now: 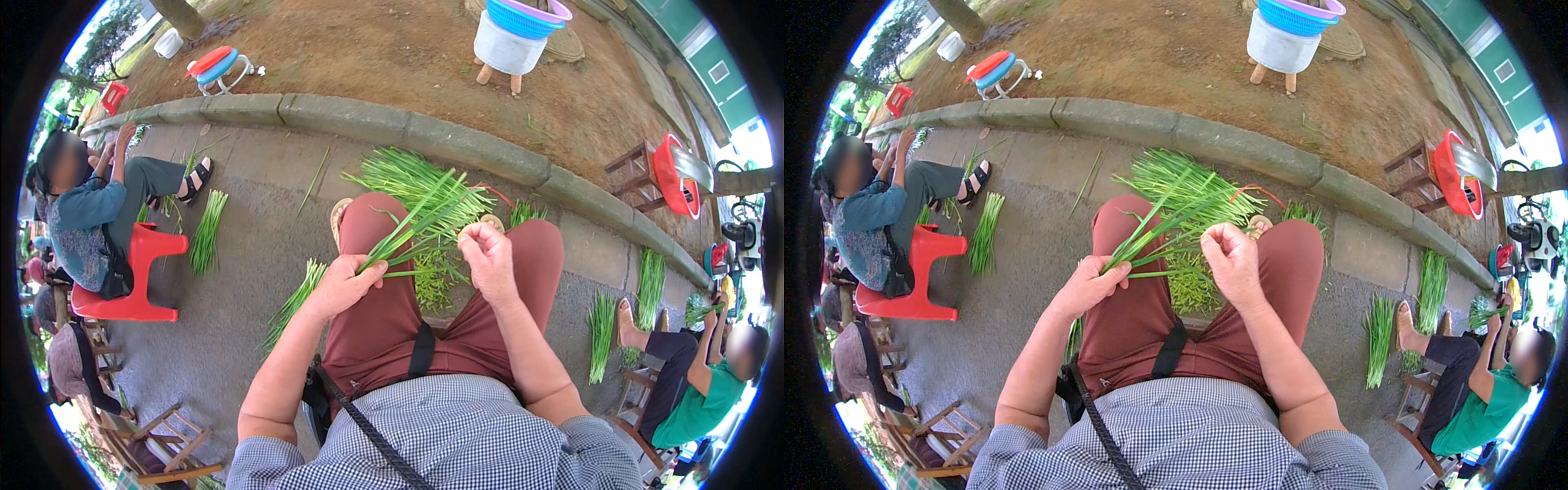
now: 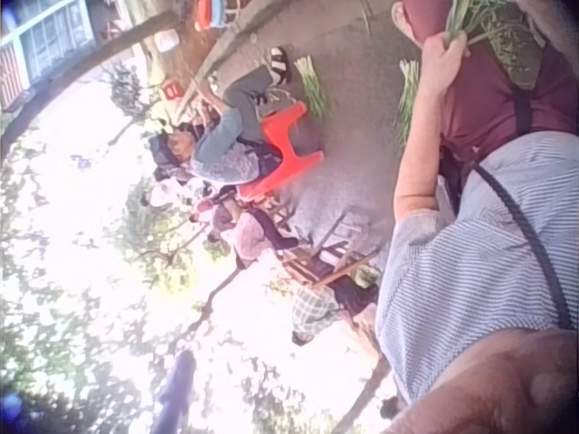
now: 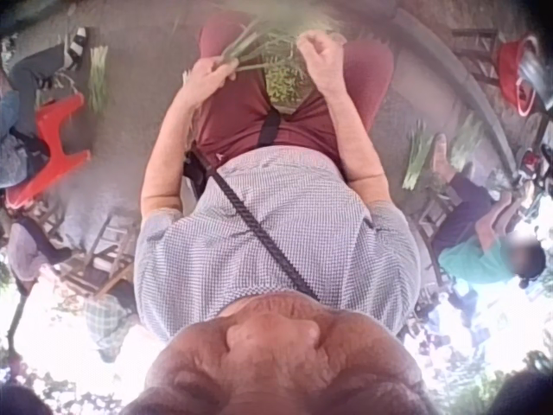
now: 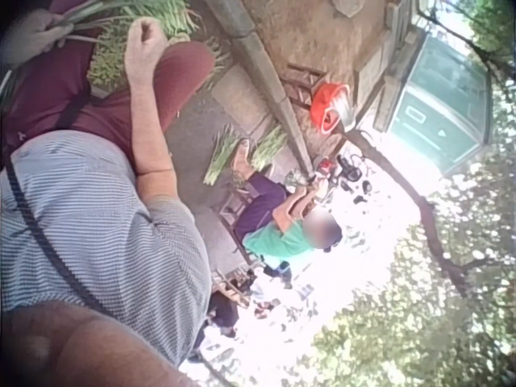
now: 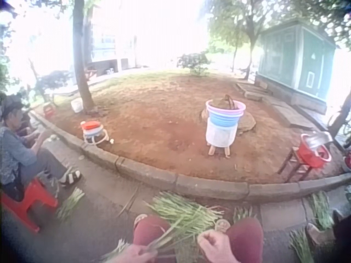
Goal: The person cleans a bunch of green onions by hand, peeling away damaged outer layers and sorting them.
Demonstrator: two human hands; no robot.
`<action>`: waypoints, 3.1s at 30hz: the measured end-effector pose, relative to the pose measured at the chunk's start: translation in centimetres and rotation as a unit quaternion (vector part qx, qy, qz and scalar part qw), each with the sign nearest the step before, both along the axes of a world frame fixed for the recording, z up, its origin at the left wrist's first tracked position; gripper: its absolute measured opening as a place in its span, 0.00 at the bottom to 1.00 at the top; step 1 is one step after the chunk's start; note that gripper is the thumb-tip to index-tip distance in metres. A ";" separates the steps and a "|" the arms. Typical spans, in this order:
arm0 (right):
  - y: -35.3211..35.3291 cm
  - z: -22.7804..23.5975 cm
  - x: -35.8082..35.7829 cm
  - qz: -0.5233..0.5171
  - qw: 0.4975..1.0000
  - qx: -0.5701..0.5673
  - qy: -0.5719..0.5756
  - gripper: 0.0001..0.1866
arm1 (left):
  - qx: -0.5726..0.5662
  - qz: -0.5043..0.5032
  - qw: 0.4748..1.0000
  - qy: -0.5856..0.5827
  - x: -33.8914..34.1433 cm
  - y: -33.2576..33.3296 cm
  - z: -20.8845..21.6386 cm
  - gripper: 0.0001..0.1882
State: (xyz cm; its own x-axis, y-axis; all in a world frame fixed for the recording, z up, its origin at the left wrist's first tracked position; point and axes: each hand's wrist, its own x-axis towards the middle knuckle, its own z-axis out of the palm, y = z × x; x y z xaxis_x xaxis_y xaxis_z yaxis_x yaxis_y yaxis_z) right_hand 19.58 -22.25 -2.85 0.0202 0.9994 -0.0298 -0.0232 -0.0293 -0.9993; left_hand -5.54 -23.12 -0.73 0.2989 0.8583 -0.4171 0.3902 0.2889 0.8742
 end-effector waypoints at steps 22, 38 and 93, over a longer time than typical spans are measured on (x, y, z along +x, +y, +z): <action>-0.7 2.1 -1.3 0.183 0.916 0.067 -0.350 0.08 | -0.020 0.030 0.998 -0.052 -0.1 0.0 -0.4 0.12; -1.2 2.2 -2.5 0.211 0.869 0.191 -0.404 0.03 | 0.005 0.015 0.999 -0.028 0.2 0.1 -0.7 0.20; -1.7 3.0 -1.8 0.200 0.915 0.087 -0.340 0.07 | 0.094 -0.037 0.985 0.137 1.5 -0.4 0.5 0.17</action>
State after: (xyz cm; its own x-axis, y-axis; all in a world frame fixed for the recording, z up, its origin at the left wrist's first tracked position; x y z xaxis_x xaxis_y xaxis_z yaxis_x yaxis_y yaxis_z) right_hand 17.74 -23.94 0.12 -0.3938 0.9191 0.0133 0.5834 0.2611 -0.7691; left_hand -4.03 -23.47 -0.19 0.2618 0.9085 -0.3258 0.6328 0.0933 0.7687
